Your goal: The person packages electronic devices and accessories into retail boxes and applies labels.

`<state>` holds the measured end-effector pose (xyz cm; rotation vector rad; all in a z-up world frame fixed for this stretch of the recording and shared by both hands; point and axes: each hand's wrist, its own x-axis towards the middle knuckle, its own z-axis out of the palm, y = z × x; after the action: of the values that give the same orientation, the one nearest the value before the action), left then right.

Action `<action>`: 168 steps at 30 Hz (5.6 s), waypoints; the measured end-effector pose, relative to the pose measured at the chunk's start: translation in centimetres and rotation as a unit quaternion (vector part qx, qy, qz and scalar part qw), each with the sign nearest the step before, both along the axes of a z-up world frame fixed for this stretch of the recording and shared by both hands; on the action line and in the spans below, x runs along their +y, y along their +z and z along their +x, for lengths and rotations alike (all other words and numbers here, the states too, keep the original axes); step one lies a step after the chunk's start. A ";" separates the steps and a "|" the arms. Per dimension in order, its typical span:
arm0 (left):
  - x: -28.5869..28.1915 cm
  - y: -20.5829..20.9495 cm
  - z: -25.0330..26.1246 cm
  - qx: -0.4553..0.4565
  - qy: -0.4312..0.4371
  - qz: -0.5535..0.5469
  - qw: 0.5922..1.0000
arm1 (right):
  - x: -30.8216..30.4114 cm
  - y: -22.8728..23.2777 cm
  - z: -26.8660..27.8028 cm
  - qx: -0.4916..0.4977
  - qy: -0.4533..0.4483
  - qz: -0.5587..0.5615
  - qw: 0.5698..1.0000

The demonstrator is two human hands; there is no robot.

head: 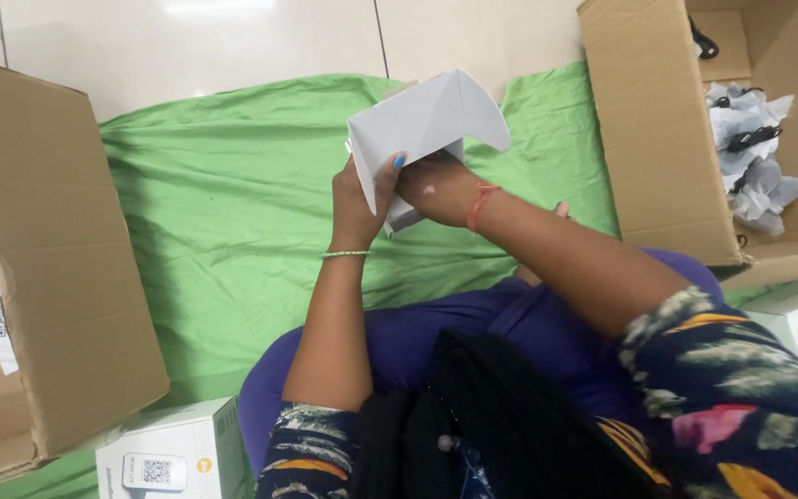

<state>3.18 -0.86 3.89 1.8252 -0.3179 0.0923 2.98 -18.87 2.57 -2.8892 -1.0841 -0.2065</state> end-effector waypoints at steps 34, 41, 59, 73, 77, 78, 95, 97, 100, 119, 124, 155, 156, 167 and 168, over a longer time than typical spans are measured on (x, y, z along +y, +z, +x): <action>-1.4 -2.2 -0.8 -0.154 -0.030 0.092 0.983 | 2.6 -17.9 1.6 -0.016 -0.196 0.081 0.977; -1.6 -3.0 -0.5 -0.140 -0.016 0.092 0.986 | 2.5 -11.8 1.4 0.064 -0.238 -0.062 0.967; 1.9 -2.8 -1.8 0.005 -0.149 0.284 0.947 | -25.8 13.3 -13.8 0.200 -0.372 0.119 0.899; 1.8 -6.0 -3.4 0.387 -0.024 -0.119 0.914 | -7.9 7.1 -3.8 0.504 -0.339 0.309 0.732; 1.9 -10.7 -3.3 0.124 -0.012 0.085 0.989 | -5.7 -0.3 -2.8 0.412 -0.195 0.291 0.841; 1.3 -8.6 -3.6 0.142 0.008 0.091 0.986 | -5.2 0.0 -2.9 0.389 -0.232 0.286 0.845; 0.8 -15.0 -2.9 0.216 0.050 0.063 0.973 | -7.4 -10.3 -1.3 0.473 -0.396 0.324 0.718; 1.0 -15.6 -3.0 0.172 0.053 0.075 0.981 | -6.8 -9.3 -1.6 0.457 -0.342 0.335 0.750; 1.4 -9.0 -3.6 0.175 0.039 0.015 0.984 | -4.9 -0.5 -2.3 0.460 -0.322 0.384 0.733; 2.9 1.5 -3.1 0.124 0.149 0.182 0.964 | -8.0 6.9 -1.3 0.530 -0.207 0.429 0.701; 3.4 1.8 -2.3 0.132 0.185 0.219 0.949 | -7.1 6.9 -0.9 0.482 -0.253 0.411 0.732; 3.5 2.5 -1.4 0.071 0.098 0.092 0.988 | -7.5 5.7 0.2 0.450 -0.143 0.494 0.730; 3.5 2.4 -1.4 0.067 0.092 0.083 0.990 | -7.7 6.0 0.1 0.450 -0.134 0.473 0.746; 5.6 -0.1 -0.3 0.061 -0.130 -0.024 0.989 | -8.1 7.2 -0.8 0.404 -0.019 0.330 0.853; 5.5 0.7 -0.4 0.037 -0.187 -0.024 0.981 | -8.0 7.2 -0.9 0.403 -0.010 0.301 0.864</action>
<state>2.82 4.68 4.60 1.6883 -0.5949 -0.2280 2.03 -26.89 9.73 -2.0591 -0.6526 0.5283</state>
